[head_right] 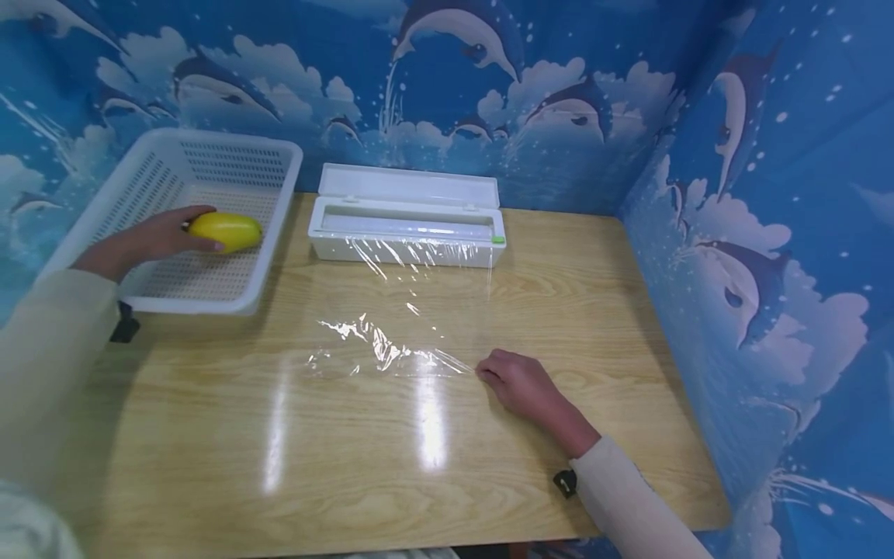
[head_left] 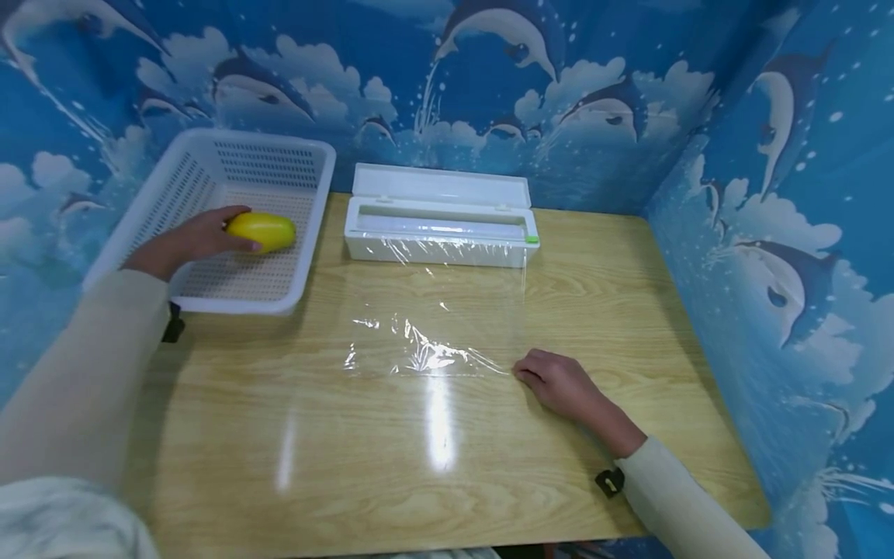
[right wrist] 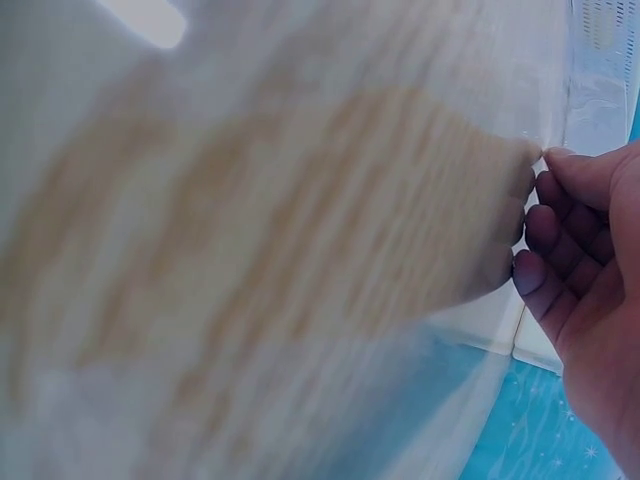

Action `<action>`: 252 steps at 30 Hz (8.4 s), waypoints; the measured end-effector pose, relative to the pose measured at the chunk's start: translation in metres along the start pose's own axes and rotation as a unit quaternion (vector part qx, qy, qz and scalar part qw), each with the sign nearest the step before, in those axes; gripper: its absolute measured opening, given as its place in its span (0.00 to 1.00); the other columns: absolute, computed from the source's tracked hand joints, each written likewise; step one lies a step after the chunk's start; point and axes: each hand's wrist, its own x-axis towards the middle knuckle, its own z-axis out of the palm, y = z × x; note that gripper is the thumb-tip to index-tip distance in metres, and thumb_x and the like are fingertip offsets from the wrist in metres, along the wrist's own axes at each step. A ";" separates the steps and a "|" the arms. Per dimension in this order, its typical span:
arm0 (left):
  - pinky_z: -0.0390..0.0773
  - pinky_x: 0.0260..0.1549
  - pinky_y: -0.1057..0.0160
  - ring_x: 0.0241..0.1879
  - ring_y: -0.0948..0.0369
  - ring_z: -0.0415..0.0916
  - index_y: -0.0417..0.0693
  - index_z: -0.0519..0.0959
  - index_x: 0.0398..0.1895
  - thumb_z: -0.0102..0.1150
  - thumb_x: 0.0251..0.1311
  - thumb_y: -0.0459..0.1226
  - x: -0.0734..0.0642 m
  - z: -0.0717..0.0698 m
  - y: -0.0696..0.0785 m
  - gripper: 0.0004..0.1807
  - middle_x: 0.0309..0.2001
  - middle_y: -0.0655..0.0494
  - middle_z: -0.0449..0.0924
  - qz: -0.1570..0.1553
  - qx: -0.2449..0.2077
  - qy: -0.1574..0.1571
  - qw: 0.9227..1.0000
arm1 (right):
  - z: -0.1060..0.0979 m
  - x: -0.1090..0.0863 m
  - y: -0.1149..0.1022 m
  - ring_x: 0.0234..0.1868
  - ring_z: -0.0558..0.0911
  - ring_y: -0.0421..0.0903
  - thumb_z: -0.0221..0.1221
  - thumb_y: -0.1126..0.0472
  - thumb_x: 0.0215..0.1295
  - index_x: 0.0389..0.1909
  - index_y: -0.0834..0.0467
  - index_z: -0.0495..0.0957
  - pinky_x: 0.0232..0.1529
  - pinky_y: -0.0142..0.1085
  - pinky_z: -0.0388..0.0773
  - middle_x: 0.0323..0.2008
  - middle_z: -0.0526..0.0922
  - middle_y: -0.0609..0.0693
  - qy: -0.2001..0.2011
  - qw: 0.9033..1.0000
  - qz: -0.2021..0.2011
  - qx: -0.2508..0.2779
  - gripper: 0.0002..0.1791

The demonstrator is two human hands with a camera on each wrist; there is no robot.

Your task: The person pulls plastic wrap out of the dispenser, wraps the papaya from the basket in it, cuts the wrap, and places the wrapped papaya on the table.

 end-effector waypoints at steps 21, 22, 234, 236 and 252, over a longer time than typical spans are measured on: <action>0.56 0.64 0.29 0.60 0.37 0.59 0.45 0.45 0.81 0.55 0.64 0.65 -0.013 0.003 0.007 0.54 0.71 0.30 0.56 0.010 -0.038 0.048 0.998 | 0.001 0.000 0.001 0.30 0.80 0.37 0.68 0.64 0.63 0.36 0.54 0.86 0.32 0.36 0.79 0.32 0.84 0.43 -0.002 1.000 0.000 0.003 0.03; 0.56 0.64 0.29 0.60 0.37 0.59 0.46 0.45 0.81 0.55 0.65 0.65 -0.014 0.003 0.008 0.54 0.71 0.30 0.56 0.012 -0.041 0.050 0.998 | 0.002 0.000 0.001 0.30 0.80 0.37 0.68 0.64 0.63 0.36 0.53 0.86 0.31 0.36 0.79 0.31 0.84 0.43 -0.003 1.000 -0.001 0.003 0.03; 0.80 0.44 0.52 0.43 0.55 0.77 0.47 0.84 0.39 0.63 0.66 0.36 -0.125 0.182 0.092 0.03 0.39 0.55 0.83 0.298 0.087 0.132 0.941 | -0.011 0.005 0.010 0.36 0.86 0.43 0.70 0.72 0.55 0.39 0.59 0.86 0.34 0.37 0.83 0.36 0.86 0.47 0.098 0.993 -0.068 0.016 0.11; 0.81 0.45 0.51 0.44 0.54 0.78 0.46 0.84 0.38 0.62 0.66 0.35 -0.126 0.179 0.094 0.03 0.39 0.53 0.84 0.292 0.078 0.131 0.944 | -0.013 0.006 0.010 0.35 0.86 0.43 0.70 0.72 0.56 0.39 0.59 0.86 0.33 0.37 0.83 0.36 0.87 0.47 0.099 0.993 -0.060 0.021 0.10; 0.79 0.47 0.47 0.43 0.48 0.78 0.40 0.82 0.39 0.61 0.66 0.31 -0.113 0.163 0.107 0.03 0.39 0.47 0.85 0.281 0.020 0.156 0.947 | -0.024 0.022 0.013 0.33 0.84 0.42 0.67 0.71 0.61 0.40 0.61 0.85 0.31 0.35 0.80 0.36 0.87 0.49 0.112 0.992 -0.045 0.037 0.07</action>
